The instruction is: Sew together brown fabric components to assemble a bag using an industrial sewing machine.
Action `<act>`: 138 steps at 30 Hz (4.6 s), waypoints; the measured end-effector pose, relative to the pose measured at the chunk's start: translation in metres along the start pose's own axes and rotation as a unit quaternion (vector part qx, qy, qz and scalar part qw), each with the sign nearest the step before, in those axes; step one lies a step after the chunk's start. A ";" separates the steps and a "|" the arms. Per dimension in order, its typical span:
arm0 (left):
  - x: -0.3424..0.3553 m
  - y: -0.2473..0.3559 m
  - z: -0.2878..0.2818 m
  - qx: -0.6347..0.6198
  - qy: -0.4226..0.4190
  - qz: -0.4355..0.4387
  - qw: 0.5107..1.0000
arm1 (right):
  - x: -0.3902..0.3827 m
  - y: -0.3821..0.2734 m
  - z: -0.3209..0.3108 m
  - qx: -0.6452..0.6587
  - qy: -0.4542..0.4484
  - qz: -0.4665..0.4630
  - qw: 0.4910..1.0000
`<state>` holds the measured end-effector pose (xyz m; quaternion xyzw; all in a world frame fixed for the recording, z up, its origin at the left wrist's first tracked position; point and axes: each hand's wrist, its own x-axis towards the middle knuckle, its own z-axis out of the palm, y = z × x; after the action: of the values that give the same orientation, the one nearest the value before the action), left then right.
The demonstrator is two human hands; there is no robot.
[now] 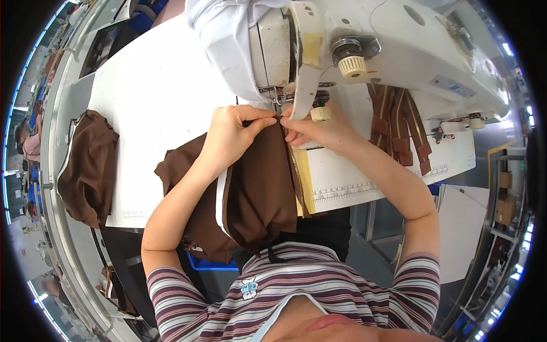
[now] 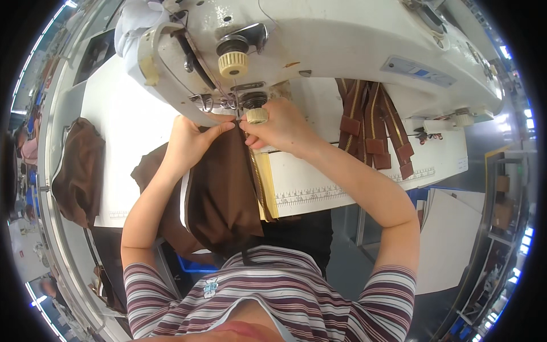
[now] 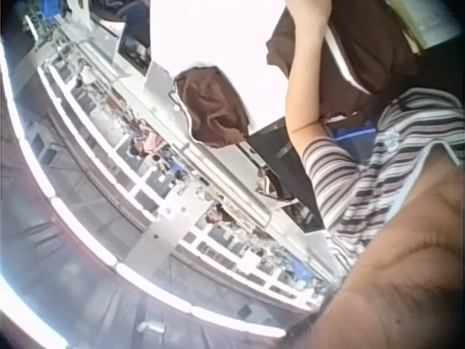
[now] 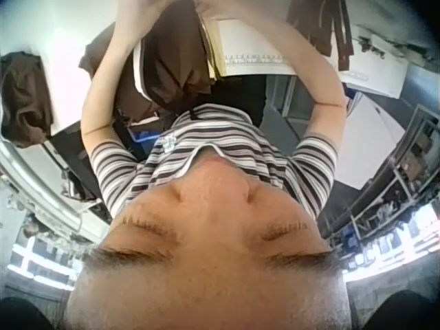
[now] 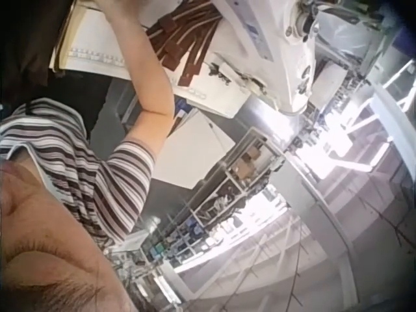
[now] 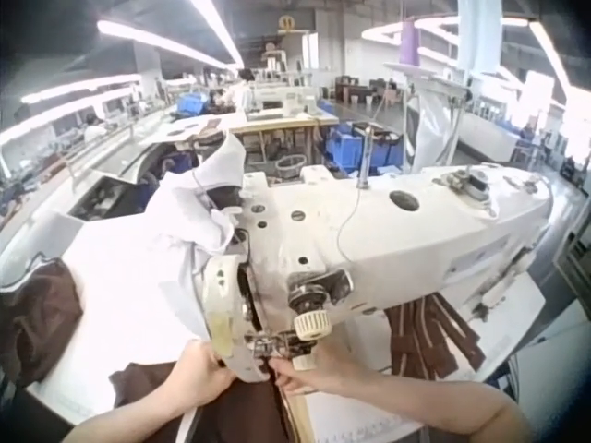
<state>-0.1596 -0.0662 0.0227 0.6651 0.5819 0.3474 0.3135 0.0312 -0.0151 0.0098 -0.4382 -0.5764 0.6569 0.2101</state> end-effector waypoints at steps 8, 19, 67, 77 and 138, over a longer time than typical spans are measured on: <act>0.001 -0.002 0.000 0.010 -0.001 0.034 0.999 | 0.000 0.000 0.000 -0.004 -0.006 -0.011 1.000; 0.011 0.002 -0.003 0.041 -0.051 -0.012 0.998 | -0.005 -0.003 0.000 -0.113 -0.013 -0.002 0.993; -0.159 0.019 0.038 0.222 0.060 0.208 0.951 | -0.126 0.070 0.022 -0.578 -0.017 -0.556 0.596; -0.053 0.086 -0.122 0.173 -0.045 -0.019 0.984 | -0.132 0.062 0.028 -0.414 -0.089 -0.556 0.716; -0.133 0.056 -0.018 0.118 0.060 0.192 0.972 | -0.109 0.076 0.056 -0.544 0.109 -0.594 0.583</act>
<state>-0.1536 -0.2051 0.0661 0.7748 0.4978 0.3694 0.1243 0.0600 -0.1511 -0.0283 -0.0991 -0.9306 -0.1026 0.3371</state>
